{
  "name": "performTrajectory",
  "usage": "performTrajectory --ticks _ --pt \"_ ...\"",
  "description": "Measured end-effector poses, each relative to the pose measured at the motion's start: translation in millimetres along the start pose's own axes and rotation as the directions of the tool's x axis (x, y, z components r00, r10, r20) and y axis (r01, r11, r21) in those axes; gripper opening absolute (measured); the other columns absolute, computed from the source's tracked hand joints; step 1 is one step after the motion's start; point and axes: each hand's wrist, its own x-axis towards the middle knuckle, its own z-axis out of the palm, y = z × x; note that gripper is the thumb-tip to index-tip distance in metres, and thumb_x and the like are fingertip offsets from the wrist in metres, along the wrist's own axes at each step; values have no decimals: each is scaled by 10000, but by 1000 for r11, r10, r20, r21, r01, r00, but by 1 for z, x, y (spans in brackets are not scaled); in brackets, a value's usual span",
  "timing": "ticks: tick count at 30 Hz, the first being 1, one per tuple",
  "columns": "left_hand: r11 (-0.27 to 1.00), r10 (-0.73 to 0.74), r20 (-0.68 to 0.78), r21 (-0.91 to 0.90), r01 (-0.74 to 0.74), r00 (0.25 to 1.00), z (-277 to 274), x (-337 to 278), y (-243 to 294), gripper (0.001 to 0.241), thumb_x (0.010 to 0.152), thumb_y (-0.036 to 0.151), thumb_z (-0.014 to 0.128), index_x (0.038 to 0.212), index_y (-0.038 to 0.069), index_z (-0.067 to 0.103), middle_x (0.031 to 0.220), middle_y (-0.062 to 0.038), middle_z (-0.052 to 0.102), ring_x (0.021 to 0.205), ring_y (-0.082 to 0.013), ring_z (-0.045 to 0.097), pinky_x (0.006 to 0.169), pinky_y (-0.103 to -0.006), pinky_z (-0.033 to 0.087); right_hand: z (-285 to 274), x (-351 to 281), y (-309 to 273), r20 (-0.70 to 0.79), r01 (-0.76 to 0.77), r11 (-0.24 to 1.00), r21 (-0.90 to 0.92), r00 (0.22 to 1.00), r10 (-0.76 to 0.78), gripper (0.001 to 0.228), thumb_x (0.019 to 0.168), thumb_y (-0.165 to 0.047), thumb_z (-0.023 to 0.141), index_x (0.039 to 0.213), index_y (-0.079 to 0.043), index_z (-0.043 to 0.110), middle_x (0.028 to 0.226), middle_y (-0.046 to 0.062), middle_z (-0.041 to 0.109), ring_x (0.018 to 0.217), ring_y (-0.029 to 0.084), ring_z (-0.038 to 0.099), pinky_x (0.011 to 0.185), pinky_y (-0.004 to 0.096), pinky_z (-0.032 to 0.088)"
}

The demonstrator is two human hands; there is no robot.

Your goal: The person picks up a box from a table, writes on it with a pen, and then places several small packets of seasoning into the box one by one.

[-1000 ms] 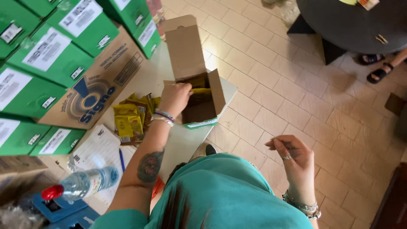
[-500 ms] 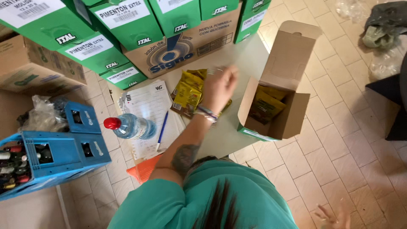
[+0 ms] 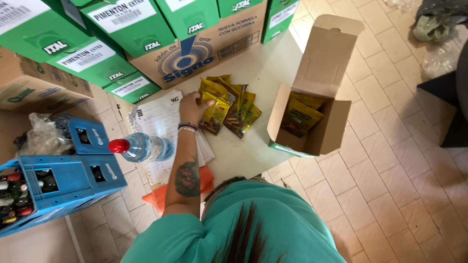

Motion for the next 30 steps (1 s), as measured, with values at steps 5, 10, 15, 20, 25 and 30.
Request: performTrajectory --ticks 5,10,15,20,25,30 --pt "922 361 -138 -96 -375 922 -62 -36 61 411 928 518 716 785 143 629 730 -14 628 650 -132 574 526 -277 435 23 -31 -201 -91 -15 783 -622 994 -53 615 990 -538 436 1436 -137 575 1556 11 540 1403 221 507 1156 479 433" --pt "753 544 -187 -320 -575 818 -119 -117 169 487 929 602 597 842 123 584 722 -15 593 650 -134 575 557 -269 447 52 -111 -332 -155 203 909 -363 949 -274 350 1038 -244 543 1355 -138 648 1138 8 788 1136 165 708 985 330 548" --pt "418 784 -239 -479 -772 573 -101 -179 245 429 974 406 646 725 112 457 679 -13 423 628 -150 414 616 -320 332 82 -153 -404 -189 385 891 -241 882 -432 229 949 -214 649 1102 -102 778 1011 45 828 1026 112 762 892 249 553" --pt "252 870 -117 -729 -637 478 -54 -213 280 374 937 349 747 730 103 557 671 -41 498 597 -158 477 569 -276 431 93 -121 -389 -184 730 609 309 674 -715 254 924 -115 727 1096 70 710 951 177 716 891 205 665 879 410 574" --pt "244 929 30 -799 -550 369 -37 -226 294 358 947 275 750 703 65 594 641 -51 527 586 -138 495 545 -268 434 100 -125 -384 -404 765 518 382 643 -651 191 951 -88 721 1078 53 696 861 116 681 814 148 632 795 318 572" --pt "278 944 143 -828 -487 296 -24 -228 303 394 986 269 716 674 64 591 627 -41 504 581 -143 446 539 -259 399 92 -110 -366 -495 776 506 377 631 -598 128 976 -95 719 924 22 725 795 99 712 751 74 610 719 224 531"
